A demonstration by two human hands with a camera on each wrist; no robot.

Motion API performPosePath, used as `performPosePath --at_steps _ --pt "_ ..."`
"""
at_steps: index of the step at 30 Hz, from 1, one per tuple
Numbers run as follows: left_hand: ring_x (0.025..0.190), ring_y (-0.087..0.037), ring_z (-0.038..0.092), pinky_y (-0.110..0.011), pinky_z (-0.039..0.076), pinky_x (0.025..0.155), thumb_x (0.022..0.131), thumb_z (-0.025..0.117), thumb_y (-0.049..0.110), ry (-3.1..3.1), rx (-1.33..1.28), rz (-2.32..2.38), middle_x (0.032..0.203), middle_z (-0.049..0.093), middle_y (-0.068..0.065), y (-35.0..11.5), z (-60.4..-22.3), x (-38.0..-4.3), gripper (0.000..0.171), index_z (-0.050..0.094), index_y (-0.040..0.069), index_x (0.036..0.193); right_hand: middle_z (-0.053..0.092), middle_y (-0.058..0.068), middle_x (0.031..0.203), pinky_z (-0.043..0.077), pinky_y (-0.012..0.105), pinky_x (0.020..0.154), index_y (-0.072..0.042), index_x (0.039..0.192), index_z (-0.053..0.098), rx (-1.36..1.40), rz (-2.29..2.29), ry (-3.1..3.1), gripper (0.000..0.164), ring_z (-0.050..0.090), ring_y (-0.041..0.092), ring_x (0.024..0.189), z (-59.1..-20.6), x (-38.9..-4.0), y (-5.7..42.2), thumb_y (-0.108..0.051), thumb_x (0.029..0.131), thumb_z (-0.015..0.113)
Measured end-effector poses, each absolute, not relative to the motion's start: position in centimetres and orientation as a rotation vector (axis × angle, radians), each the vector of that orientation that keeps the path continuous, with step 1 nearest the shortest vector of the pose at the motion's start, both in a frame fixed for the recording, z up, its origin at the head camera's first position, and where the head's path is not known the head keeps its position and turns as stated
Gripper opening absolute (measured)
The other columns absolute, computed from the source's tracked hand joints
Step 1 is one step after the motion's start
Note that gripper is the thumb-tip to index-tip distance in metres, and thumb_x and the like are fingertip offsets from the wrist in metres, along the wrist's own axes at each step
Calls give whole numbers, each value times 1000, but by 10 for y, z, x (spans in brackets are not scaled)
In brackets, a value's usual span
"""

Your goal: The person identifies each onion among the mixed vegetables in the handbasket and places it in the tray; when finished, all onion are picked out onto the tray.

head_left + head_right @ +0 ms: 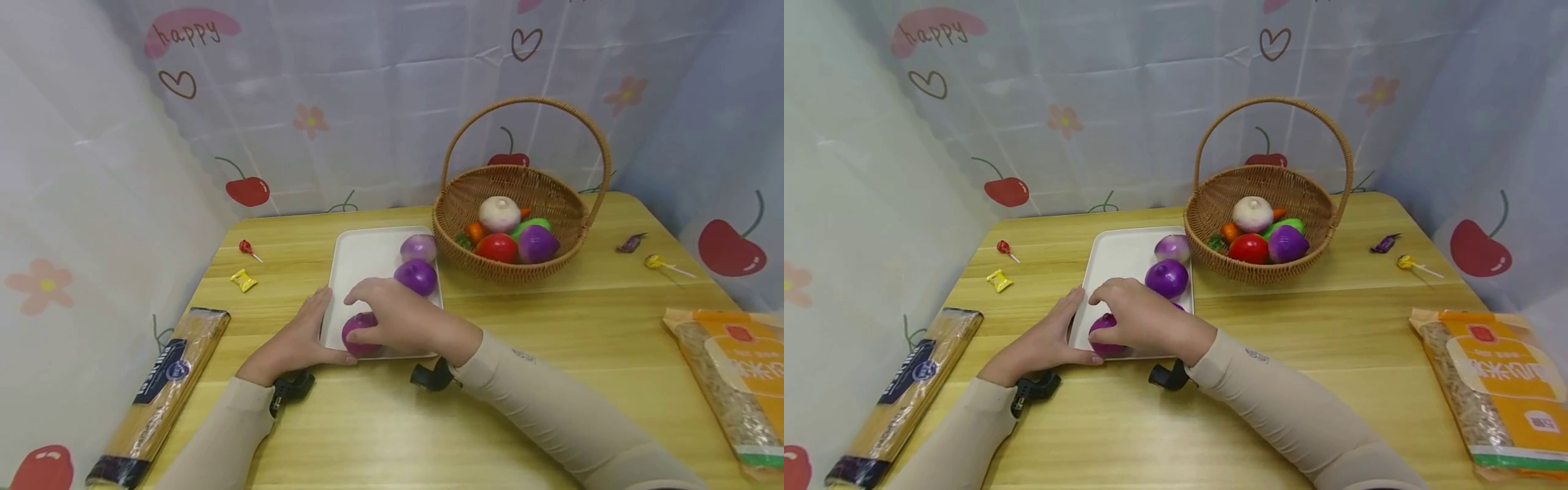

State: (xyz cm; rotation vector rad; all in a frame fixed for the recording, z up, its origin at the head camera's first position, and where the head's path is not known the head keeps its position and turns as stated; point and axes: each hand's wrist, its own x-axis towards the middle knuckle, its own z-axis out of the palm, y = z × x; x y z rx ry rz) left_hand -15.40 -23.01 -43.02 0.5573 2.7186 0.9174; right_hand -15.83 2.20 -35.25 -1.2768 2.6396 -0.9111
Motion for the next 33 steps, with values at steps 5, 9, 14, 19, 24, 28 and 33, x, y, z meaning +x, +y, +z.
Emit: performPosePath --at_steps 5,9,14,19,24,28,33 --pt "159 -34 1 -59 8 124 67 93 67 2719 591 932 174 6 -15 -230 -431 -155 148 6 2 168 71 11 125 44 36 112 1 124 71 -1354 -989 2711 46 63 26 124 -342 -163 32 -24 89 88" --pt "159 -35 1 -59 9 124 67 92 68 2725 591 926 174 6 -15 -231 -431 -155 148 6 2 168 74 10 120 48 36 107 0 120 73 -1369 -1038 2777 42 66 24 117 -334 -169 42 -25 89 88" --pt "159 -33 0 -57 9 124 66 92 69 2728 566 915 174 6 -16 -231 -430 -155 149 6 1 168 74 7 119 52 37 102 -2 123 74 -1250 -1056 2812 42 67 21 107 -326 -177 58 -28 92 86" --pt "159 -31 0 -55 8 125 65 92 70 2724 555 910 174 5 -16 -230 -429 -155 151 6 1 168 74 6 118 53 42 99 -5 127 74 -1057 -1087 2855 44 67 23 108 -316 -188 81 -31 93 84" --pt "159 -30 -1 -51 7 126 64 92 71 2719 536 892 174 4 -15 -229 -429 -154 153 5 1 168 71 8 127 54 46 99 -6 132 71 -923 -1129 2892 47 65 29 116 -303 -201 110 -34 96 81" --pt "159 -33 -1 -53 7 125 64 93 69 2714 538 899 174 3 -17 -228 -429 -154 153 5 -1 168 68 13 133 53 49 101 -5 134 68 -791 -1171 2924 48 66 34 118 -295 -214 139 -34 98 79" --pt "159 -32 -1 -53 7 125 65 93 69 2711 530 894 174 3 -17 -229 -430 -154 152 4 0 168 64 18 137 50 54 104 -5 138 65 -602 -1169 2933 51 62 38 123 -292 -232 171 -37 100 76"
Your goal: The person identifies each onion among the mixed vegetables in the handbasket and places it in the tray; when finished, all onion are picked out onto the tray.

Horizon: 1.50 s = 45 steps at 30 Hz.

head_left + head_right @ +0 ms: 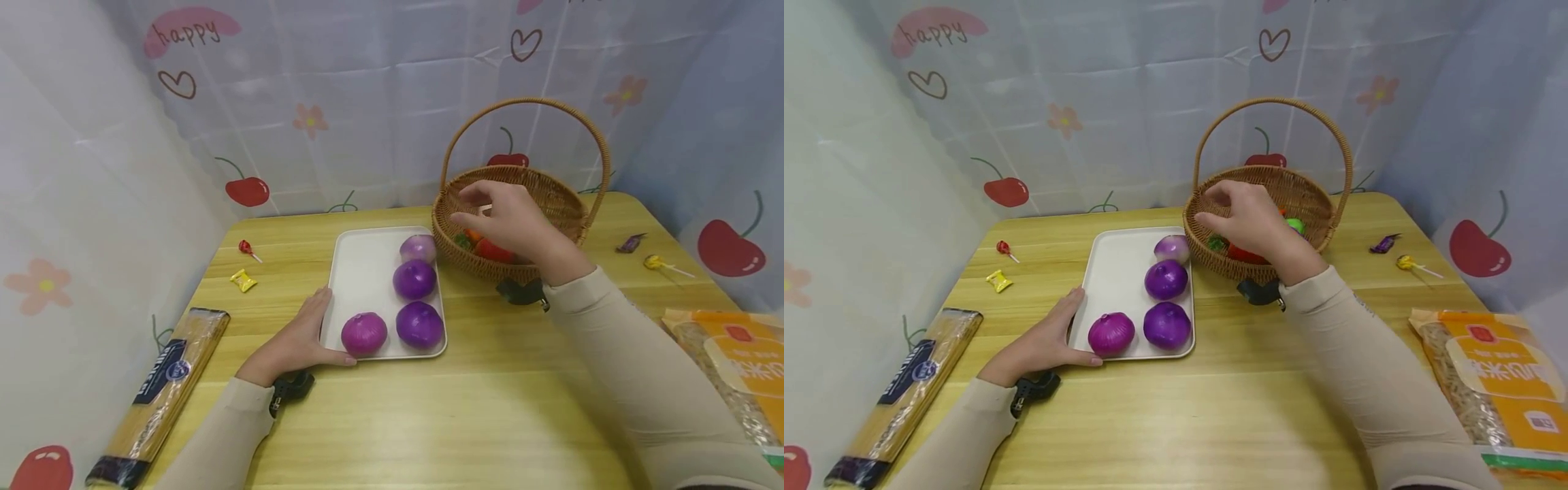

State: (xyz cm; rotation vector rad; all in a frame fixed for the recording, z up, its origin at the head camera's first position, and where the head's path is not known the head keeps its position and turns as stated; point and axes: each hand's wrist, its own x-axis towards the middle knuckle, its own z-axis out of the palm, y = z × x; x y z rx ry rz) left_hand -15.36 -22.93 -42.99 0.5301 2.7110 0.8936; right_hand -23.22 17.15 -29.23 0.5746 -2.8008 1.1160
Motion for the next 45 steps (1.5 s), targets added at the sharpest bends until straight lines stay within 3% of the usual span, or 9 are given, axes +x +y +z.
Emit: performPosePath --at_steps 11,21,35,45 --pt "159 -32 -1 -52 7 125 64 92 71 2719 525 884 174 3 -17 -230 -430 -155 153 5 0 168 56 31 141 40 64 107 4 148 52 433 861 -3019 73 50 48 131 -298 -254 219 -48 100 70" --pt "159 -30 -2 -51 6 126 64 92 72 2715 526 883 174 3 -16 -231 -432 -154 153 4 0 168 45 34 152 35 70 109 7 155 39 372 765 -3152 91 42 54 135 -298 -259 245 -59 99 67" --pt "159 -30 -2 -51 6 126 65 91 71 2719 544 872 174 2 -15 -232 -434 -155 153 3 1 168 38 39 154 35 71 108 13 155 34 385 765 -3238 93 39 58 137 -300 -250 262 -46 98 76" --pt "159 -31 -2 -51 5 126 65 91 72 2721 566 875 174 2 -17 -233 -434 -156 153 3 -1 168 51 36 144 41 69 104 10 151 42 412 719 -3227 85 50 54 127 -310 -246 258 -36 92 83"
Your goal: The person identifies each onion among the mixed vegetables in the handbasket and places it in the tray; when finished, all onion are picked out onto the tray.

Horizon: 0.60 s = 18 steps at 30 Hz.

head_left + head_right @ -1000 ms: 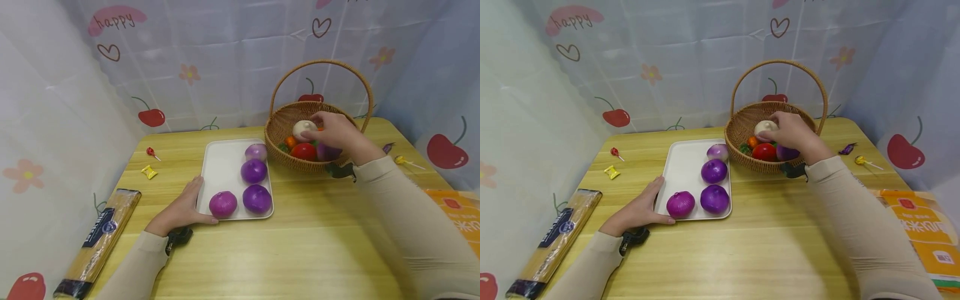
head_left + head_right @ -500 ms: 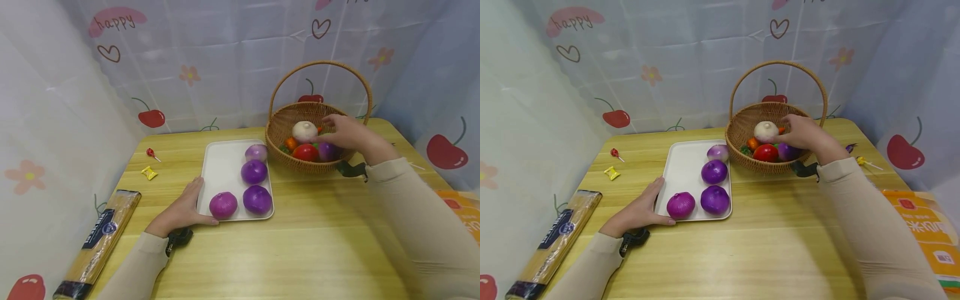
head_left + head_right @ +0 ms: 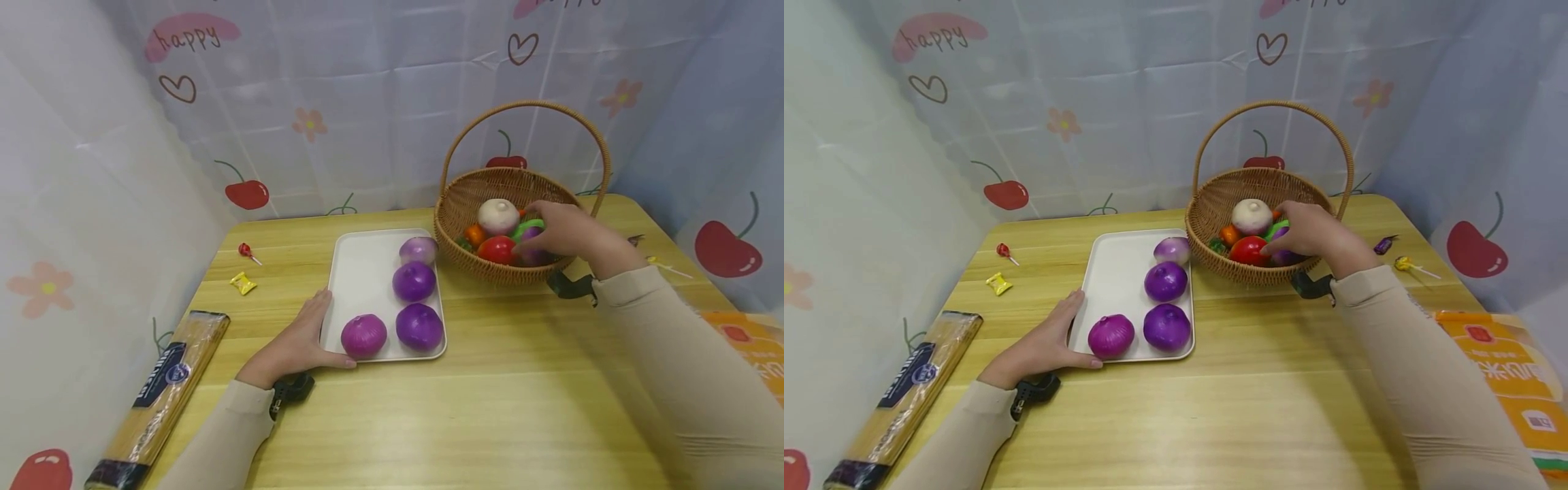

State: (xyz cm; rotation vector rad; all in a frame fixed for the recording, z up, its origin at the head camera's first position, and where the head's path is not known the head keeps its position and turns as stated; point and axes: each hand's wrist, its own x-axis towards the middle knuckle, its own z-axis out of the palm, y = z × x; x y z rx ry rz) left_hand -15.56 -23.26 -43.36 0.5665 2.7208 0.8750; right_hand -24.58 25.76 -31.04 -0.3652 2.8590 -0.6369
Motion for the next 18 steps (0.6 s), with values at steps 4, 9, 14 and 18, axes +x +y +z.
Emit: performPosePath --at_steps 4,9,14,18 --pt "159 -30 -2 -51 6 126 65 91 73 2718 562 871 174 2 -16 -233 -433 -155 153 3 -1 167 55 34 139 46 66 99 10 150 44 -377 -595 2872 84 55 50 121 -313 -247 256 -35 91 84" --pt "159 -31 -1 -51 7 126 64 91 73 2721 546 867 174 3 -16 -234 -433 -155 154 4 0 168 59 33 131 51 62 93 12 148 46 -355 -574 2865 83 59 48 113 -314 -246 253 -33 91 85" --pt "159 -31 -1 -51 7 126 63 90 74 2723 545 864 174 3 -17 -235 -432 -155 154 4 -1 168 61 32 127 52 61 92 12 146 48 -345 -571 2862 80 61 46 110 -315 -246 252 -31 90 85" --pt "159 -32 0 -51 7 126 63 90 75 2725 550 860 174 4 -17 -235 -432 -155 155 5 -1 167 62 32 126 52 60 92 13 143 51 -347 -560 2868 75 61 45 110 -315 -247 253 -29 90 84"
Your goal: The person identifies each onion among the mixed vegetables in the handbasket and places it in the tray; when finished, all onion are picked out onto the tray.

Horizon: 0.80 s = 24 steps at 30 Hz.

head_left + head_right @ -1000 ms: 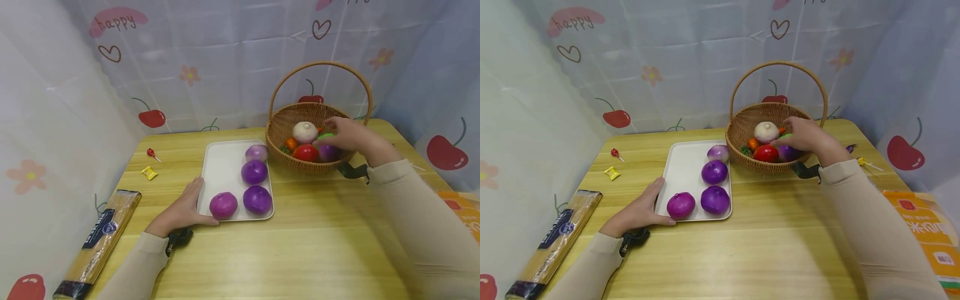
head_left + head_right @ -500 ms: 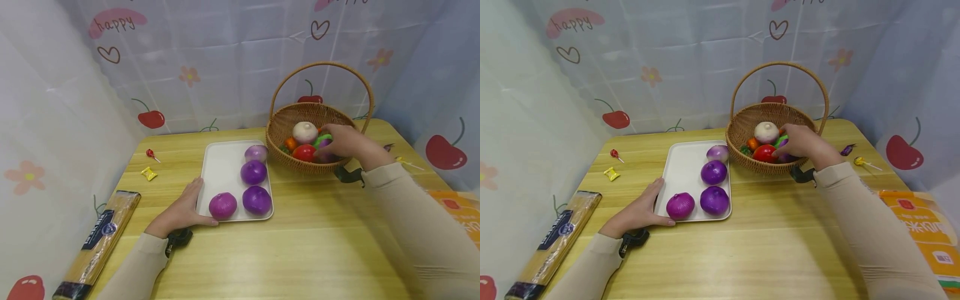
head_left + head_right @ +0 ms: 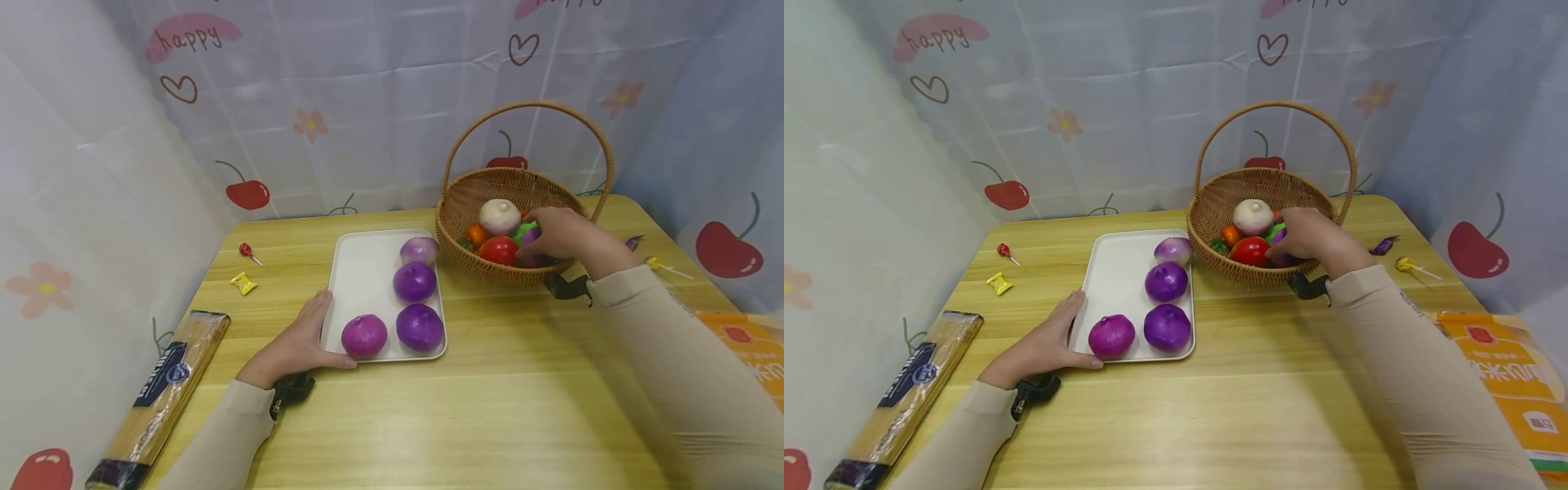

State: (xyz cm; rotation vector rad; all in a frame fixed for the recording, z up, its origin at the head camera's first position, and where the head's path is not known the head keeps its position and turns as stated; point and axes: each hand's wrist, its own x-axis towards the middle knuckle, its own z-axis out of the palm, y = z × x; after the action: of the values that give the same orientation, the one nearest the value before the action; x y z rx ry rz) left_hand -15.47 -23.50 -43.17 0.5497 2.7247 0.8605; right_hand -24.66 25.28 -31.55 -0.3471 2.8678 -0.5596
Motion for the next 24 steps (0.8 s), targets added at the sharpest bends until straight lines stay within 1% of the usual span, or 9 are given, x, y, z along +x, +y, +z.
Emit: performPosePath --at_steps 9,17,24 --pt "159 -31 -1 -51 7 126 63 90 75 2722 548 859 174 3 -17 -235 -432 -155 154 4 -1 168 62 35 128 50 63 96 14 140 56 -337 -552 2878 71 60 47 112 -316 -247 254 -27 90 84" --pt "159 -31 -1 -52 7 126 63 89 75 2728 553 861 174 3 -17 -235 -432 -155 155 4 0 168 64 35 125 49 63 97 14 135 61 -326 -585 2900 61 60 47 113 -317 -246 255 -23 92 83" --pt "159 -32 -1 -53 8 125 63 90 74 2725 548 873 174 3 -17 -235 -432 -154 154 5 0 168 64 34 127 48 64 98 14 135 62 -329 -633 2911 60 60 46 113 -316 -245 256 -24 93 82"
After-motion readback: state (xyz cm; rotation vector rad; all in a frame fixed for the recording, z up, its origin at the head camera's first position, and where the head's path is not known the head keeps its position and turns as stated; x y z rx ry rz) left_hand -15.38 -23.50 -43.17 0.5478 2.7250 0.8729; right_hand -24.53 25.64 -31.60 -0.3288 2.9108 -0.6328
